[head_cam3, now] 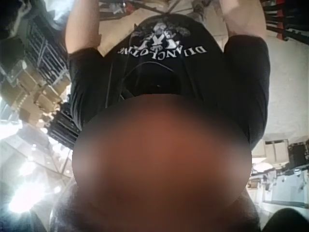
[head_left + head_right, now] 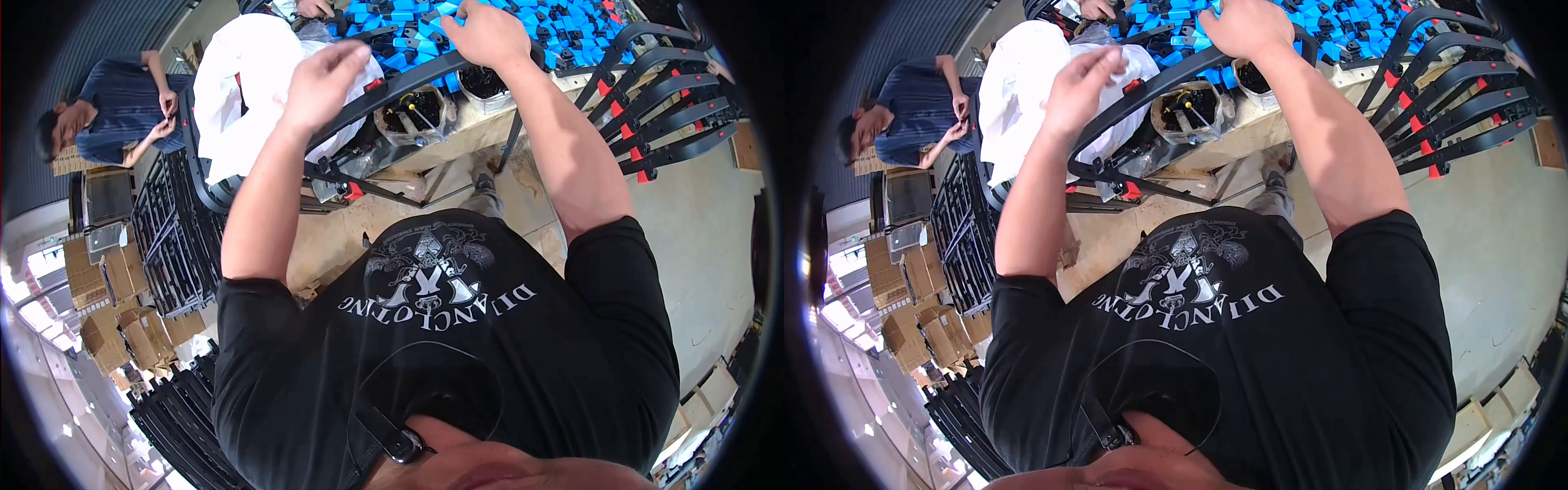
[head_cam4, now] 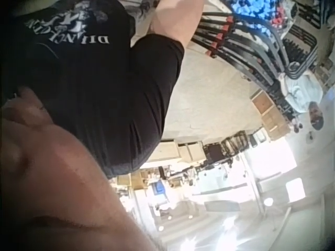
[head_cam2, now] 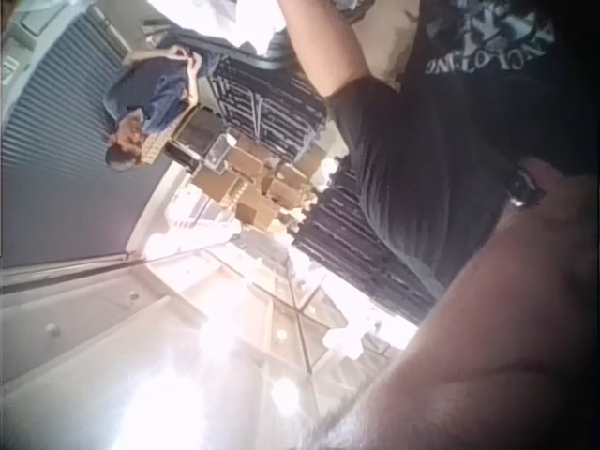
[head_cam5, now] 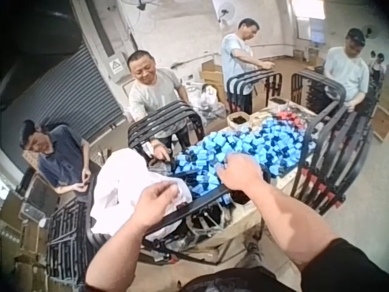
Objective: Assembling metal chair frames by attaching plastic components and tightening bolts with a wrench.
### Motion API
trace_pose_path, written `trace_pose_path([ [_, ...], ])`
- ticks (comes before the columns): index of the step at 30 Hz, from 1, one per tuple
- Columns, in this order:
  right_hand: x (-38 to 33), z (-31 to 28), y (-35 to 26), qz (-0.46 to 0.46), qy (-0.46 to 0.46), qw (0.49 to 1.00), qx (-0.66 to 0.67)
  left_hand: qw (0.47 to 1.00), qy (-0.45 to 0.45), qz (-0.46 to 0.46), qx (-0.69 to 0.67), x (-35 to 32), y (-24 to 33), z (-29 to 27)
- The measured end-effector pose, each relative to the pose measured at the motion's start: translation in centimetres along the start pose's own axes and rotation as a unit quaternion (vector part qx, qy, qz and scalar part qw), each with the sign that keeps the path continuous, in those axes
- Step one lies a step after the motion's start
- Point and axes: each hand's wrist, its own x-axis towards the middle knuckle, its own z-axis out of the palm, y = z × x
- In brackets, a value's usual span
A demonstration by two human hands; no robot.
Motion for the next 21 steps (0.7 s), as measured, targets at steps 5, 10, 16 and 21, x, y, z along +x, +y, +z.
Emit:
trace_pose_path([
  [5, 0.0, 0.1, 0.2, -0.005, -0.001, 1.0, -0.005, 0.976, -0.128, 0.121, 0.127, 4.4, 2.4, 3.3],
  [10, 0.1, 0.4, 0.2, -0.002, 0.009, 1.0, 0.001, 0.923, -0.264, 0.058, 0.276, 5.1, 2.4, 6.4],
  [16, 0.3, 0.6, 0.2, -0.019, 0.02, 0.999, 0.018, 0.934, -0.223, 0.082, 0.267, 5.0, 2.3, 6.8],
  [21, 1.2, 0.1, -0.3, 0.014, -0.031, 0.999, 0.016, 0.92, -0.214, 0.061, 0.322, 4.8, 2.8, 7.3],
])
